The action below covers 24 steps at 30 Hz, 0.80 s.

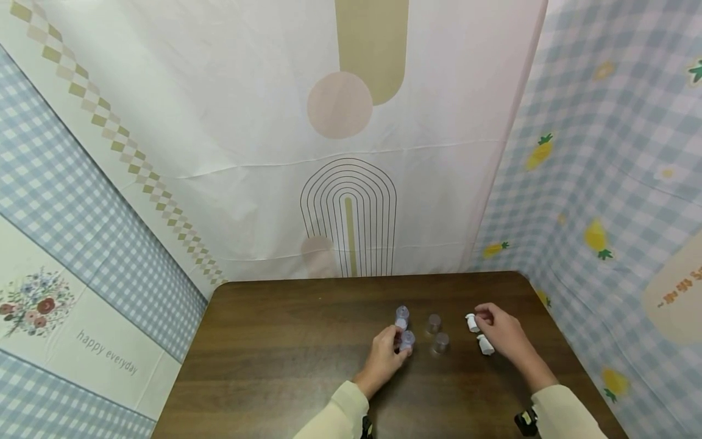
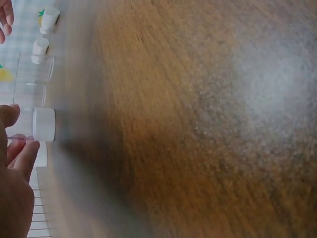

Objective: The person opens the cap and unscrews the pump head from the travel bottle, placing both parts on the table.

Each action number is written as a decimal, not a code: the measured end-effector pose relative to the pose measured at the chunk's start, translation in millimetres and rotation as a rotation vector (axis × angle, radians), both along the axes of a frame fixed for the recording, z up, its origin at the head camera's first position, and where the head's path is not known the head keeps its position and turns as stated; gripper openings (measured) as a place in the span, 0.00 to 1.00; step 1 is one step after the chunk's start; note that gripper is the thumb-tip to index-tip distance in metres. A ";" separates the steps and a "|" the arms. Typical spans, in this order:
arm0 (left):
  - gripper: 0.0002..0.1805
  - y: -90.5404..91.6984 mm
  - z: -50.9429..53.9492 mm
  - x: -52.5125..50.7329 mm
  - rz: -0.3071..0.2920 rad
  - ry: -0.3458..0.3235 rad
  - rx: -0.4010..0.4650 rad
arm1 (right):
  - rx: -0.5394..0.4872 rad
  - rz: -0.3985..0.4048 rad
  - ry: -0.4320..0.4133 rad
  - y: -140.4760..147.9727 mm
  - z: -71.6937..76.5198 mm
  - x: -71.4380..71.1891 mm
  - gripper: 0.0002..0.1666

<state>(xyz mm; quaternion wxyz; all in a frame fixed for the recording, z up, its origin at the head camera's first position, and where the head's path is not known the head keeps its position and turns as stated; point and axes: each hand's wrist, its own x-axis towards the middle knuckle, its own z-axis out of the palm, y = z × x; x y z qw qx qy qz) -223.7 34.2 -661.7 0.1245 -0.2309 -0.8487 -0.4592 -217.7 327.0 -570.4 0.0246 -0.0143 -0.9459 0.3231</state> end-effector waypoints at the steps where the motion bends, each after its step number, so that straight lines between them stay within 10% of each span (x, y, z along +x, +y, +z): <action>1: 0.20 0.2 0.0 0.0 -0.001 -0.008 -0.002 | -0.002 -0.001 -0.001 -0.1 -0.4 0.5 0.20; 14: 0.20 0.6 2.3 1.3 -0.011 -0.083 -0.011 | -0.019 -0.005 -0.012 -0.4 -3.7 6.3 0.21; 24: 0.22 -38.3 8.4 0.3 0.015 0.112 -0.107 | -0.008 -0.010 0.082 0.6 1.4 12.3 0.18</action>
